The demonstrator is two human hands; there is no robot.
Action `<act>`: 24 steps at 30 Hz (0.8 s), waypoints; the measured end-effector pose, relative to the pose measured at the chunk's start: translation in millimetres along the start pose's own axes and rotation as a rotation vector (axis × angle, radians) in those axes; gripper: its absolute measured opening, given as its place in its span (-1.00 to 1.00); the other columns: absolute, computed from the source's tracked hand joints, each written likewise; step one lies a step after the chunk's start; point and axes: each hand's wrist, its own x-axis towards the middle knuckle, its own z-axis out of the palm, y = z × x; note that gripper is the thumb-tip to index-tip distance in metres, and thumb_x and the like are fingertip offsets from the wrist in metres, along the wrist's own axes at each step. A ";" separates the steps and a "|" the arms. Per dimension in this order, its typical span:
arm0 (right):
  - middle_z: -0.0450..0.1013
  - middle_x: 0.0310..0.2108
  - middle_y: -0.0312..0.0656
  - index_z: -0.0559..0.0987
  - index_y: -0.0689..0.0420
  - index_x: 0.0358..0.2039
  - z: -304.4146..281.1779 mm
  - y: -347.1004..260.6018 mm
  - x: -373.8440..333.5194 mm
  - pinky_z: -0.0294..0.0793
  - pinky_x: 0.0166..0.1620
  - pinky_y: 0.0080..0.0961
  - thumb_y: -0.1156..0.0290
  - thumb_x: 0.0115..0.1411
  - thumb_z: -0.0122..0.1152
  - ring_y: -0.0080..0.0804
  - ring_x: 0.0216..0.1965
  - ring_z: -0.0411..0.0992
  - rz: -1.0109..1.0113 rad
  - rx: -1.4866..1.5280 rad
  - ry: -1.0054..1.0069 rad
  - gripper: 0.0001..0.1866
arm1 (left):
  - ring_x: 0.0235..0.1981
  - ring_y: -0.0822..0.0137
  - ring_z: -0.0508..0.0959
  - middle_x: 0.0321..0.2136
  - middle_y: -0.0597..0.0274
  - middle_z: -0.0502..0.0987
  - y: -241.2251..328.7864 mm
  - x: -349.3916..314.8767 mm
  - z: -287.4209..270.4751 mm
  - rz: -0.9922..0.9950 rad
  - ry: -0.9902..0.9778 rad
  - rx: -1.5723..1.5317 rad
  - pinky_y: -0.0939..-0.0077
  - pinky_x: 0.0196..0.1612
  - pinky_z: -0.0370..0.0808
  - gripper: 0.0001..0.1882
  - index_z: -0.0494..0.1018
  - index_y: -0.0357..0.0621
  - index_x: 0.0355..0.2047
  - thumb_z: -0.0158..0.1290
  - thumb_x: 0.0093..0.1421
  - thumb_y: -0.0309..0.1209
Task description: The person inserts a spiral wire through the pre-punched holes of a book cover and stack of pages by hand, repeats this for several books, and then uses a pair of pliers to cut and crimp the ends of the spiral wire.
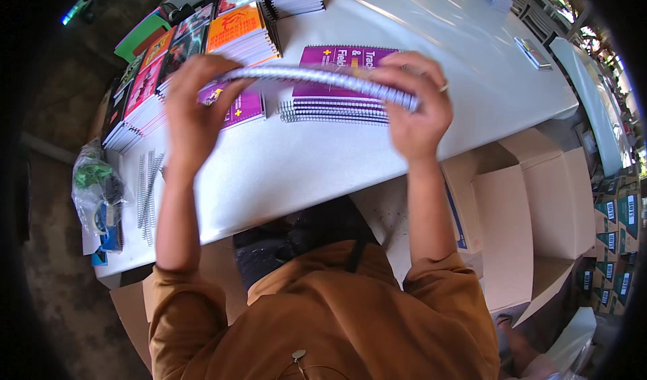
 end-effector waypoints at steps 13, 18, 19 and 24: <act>0.19 0.18 -0.02 0.25 0.28 0.15 -24.9 31.5 -77.2 -0.08 0.27 -0.28 0.69 -0.13 -0.12 -0.14 0.28 0.01 0.324 -0.258 -0.189 -0.31 | 0.16 0.06 0.24 0.12 0.03 0.26 -77.9 -87.3 76.1 -0.403 -0.330 0.221 0.23 0.19 0.16 -0.43 0.23 -0.17 0.11 0.03 0.04 -0.50; 0.22 0.16 -0.05 0.27 0.20 0.15 43.8 -13.8 -96.9 0.00 0.24 -0.30 0.63 -0.06 0.04 -0.14 0.27 0.02 0.363 0.094 -0.351 -0.34 | -0.17 0.12 0.52 -0.16 0.06 0.50 -81.5 -137.8 42.3 -0.340 -0.382 0.264 0.33 -0.15 0.45 -0.69 0.45 -0.14 -0.11 -0.04 0.09 -0.51; 0.22 0.16 -0.07 0.26 0.18 0.16 57.6 -30.0 -95.3 0.00 0.24 -0.28 0.60 -0.06 0.08 -0.13 0.27 0.02 0.405 0.128 -0.415 -0.33 | -0.28 0.12 0.56 -0.25 0.07 0.55 -56.3 -135.3 17.2 -0.410 -0.455 0.226 0.34 -0.25 0.49 -0.74 0.49 -0.13 -0.18 -0.04 0.10 -0.52; 0.31 0.09 -0.11 0.35 0.08 0.10 96.1 -77.0 -107.0 0.13 0.19 -0.19 0.53 -0.07 0.25 -0.15 0.16 0.22 0.315 0.354 -0.872 -0.36 | -0.35 0.11 0.55 -0.38 0.06 0.57 21.1 -143.9 -67.0 -0.398 -0.713 -0.406 0.31 -0.23 0.46 -0.71 0.55 -0.09 -0.28 0.19 -0.08 -0.56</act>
